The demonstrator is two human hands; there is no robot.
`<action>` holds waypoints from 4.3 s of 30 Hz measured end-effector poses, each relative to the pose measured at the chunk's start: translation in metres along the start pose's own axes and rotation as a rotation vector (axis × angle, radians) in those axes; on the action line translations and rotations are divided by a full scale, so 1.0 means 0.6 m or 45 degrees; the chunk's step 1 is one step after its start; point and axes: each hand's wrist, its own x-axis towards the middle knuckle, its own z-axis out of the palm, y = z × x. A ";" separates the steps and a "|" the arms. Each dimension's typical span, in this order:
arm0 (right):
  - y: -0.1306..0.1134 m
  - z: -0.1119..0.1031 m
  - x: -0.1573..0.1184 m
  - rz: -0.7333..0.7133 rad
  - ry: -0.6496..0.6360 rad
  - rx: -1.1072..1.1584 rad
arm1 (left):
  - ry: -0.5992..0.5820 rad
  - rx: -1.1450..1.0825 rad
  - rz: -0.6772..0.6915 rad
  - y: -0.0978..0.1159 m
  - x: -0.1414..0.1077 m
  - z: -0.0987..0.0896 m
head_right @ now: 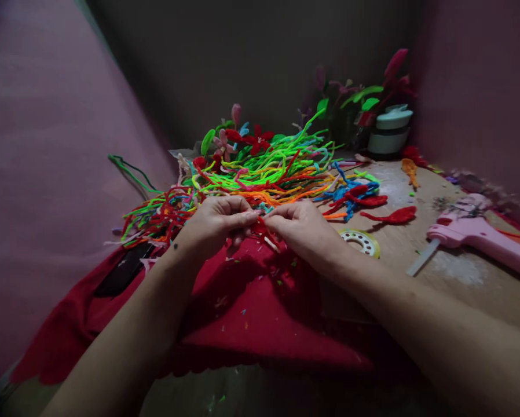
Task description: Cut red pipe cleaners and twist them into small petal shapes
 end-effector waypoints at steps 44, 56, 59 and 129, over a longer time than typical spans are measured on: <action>0.001 -0.001 0.000 0.218 -0.166 0.089 | -0.040 -0.174 0.030 -0.015 0.008 0.008; 0.013 0.001 0.001 0.258 -0.269 0.146 | 0.121 0.492 0.293 -0.004 0.004 0.017; 0.013 0.003 0.001 0.254 -0.244 0.159 | 0.012 0.235 0.099 -0.007 0.006 0.015; 0.024 -0.018 0.022 0.114 0.057 0.576 | 0.040 -0.481 -0.128 -0.031 0.012 0.047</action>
